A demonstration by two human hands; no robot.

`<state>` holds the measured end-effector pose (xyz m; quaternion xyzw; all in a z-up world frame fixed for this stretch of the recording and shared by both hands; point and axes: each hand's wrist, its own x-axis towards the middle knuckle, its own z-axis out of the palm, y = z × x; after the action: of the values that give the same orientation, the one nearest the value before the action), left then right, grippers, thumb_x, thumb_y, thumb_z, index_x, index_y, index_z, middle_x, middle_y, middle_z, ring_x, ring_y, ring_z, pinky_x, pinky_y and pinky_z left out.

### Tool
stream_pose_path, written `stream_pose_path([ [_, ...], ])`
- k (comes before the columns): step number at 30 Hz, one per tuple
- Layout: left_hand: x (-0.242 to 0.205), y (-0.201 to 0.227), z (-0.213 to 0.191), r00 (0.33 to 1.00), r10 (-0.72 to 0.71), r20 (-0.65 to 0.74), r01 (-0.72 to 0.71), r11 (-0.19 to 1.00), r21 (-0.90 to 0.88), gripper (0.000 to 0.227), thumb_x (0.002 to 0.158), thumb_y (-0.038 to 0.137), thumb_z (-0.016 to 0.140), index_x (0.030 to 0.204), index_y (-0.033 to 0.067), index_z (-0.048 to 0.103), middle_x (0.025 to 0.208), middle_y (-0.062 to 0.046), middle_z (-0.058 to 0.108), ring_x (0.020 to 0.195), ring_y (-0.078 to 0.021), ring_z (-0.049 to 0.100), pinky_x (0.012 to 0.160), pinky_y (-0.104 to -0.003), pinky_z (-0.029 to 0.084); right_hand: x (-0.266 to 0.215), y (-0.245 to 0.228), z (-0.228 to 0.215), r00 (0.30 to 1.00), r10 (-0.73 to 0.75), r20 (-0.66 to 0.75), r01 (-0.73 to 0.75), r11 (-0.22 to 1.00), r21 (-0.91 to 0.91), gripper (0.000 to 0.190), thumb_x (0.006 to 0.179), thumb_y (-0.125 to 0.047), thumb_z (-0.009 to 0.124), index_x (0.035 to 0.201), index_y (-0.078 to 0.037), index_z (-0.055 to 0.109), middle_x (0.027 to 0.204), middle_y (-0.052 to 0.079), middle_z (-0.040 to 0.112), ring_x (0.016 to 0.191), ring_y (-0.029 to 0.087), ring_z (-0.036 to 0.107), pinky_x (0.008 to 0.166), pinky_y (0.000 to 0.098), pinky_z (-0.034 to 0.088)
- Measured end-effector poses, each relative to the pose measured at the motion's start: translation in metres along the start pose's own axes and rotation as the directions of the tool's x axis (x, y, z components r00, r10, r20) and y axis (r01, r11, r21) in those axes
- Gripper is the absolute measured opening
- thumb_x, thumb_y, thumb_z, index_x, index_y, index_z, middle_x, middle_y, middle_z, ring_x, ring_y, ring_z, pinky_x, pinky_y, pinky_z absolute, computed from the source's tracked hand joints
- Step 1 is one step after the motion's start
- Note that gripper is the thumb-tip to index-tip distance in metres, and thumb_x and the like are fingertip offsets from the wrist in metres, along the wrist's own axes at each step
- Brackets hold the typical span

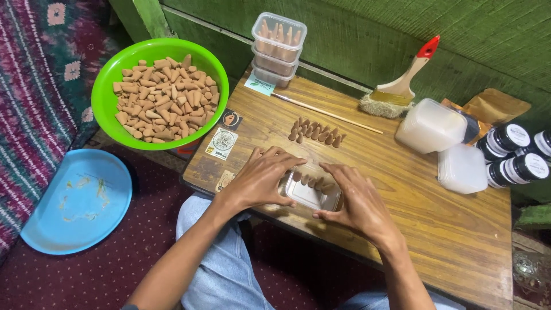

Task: Brushing incense cones with a small brush and packing them into plastic containers.

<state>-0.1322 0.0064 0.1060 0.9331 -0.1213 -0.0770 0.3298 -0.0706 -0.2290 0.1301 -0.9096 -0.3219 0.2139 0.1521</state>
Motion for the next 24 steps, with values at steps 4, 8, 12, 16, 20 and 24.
stream_pose_path([
  [4,-0.004,0.007,-0.005,1.000,-0.025,0.006,0.025,1.000,0.016,0.087,0.069,0.029,0.093,0.145,0.0085,0.055,0.131,-0.016,0.068,0.128,-0.0324,0.054,0.107,-0.054,0.033,-0.002,0.005,0.003,0.999,0.015,0.032,-0.016,1.000,0.026,0.107,0.068,-0.023,0.096,0.157,-0.018,0.037,0.139,0.020,0.058,0.136,0.044,0.049,0.110,0.0831,0.026],
  [8,-0.003,0.001,0.002,0.998,-0.058,0.015,0.058,0.998,0.028,0.087,0.072,0.033,0.092,0.146,0.0088,0.053,0.132,-0.015,0.067,0.127,-0.0312,0.054,0.110,-0.055,0.032,-0.002,0.010,0.007,1.000,-0.004,0.020,0.003,0.998,0.061,0.104,0.068,-0.024,0.094,0.156,-0.019,0.039,0.141,0.019,0.058,0.137,0.047,0.047,0.108,0.0848,0.026],
  [12,-0.002,-0.007,0.011,0.999,-0.049,-0.002,0.049,0.998,0.025,0.087,0.073,0.037,0.091,0.147,0.0118,0.053,0.132,-0.012,0.066,0.129,-0.0296,0.053,0.111,-0.059,0.031,-0.001,0.014,0.010,1.000,-0.005,0.010,0.005,0.999,0.037,0.106,0.066,-0.027,0.095,0.156,-0.023,0.039,0.138,0.018,0.061,0.136,0.047,0.049,0.109,0.0828,0.027],
  [16,-0.003,-0.004,0.002,0.998,-0.070,0.001,0.070,0.995,-0.066,0.089,0.070,0.036,0.093,0.146,0.0102,0.054,0.134,-0.015,0.065,0.132,-0.0336,0.051,0.114,-0.068,0.027,0.000,0.010,0.004,1.000,0.003,0.009,-0.003,0.998,0.070,0.109,0.064,-0.026,0.098,0.157,-0.023,0.040,0.140,0.018,0.061,0.135,0.045,0.051,0.111,0.0808,0.027],
  [20,0.018,-0.028,0.003,0.979,-0.092,-0.184,0.067,0.988,-0.136,0.063,0.081,0.027,0.085,0.138,0.0137,0.060,0.128,-0.011,0.067,0.130,-0.0335,0.053,0.112,-0.073,0.029,0.034,0.045,0.016,0.957,-0.216,-0.196,0.236,0.968,0.088,0.073,0.072,-0.025,0.088,0.139,-0.021,0.059,0.129,0.013,0.068,0.124,0.041,0.061,0.103,0.0697,0.042],
  [24,0.054,-0.068,0.013,0.891,-0.028,-0.454,0.039,0.999,0.015,0.028,0.087,0.027,0.078,0.114,0.0283,0.071,0.090,0.007,0.064,0.098,-0.0192,0.062,0.089,-0.045,0.046,0.085,0.065,0.023,0.863,-0.252,-0.437,0.298,0.954,0.039,0.027,0.082,-0.016,0.076,0.108,-0.022,0.074,0.096,0.001,0.075,0.086,0.023,0.073,0.080,0.0437,0.057],
])
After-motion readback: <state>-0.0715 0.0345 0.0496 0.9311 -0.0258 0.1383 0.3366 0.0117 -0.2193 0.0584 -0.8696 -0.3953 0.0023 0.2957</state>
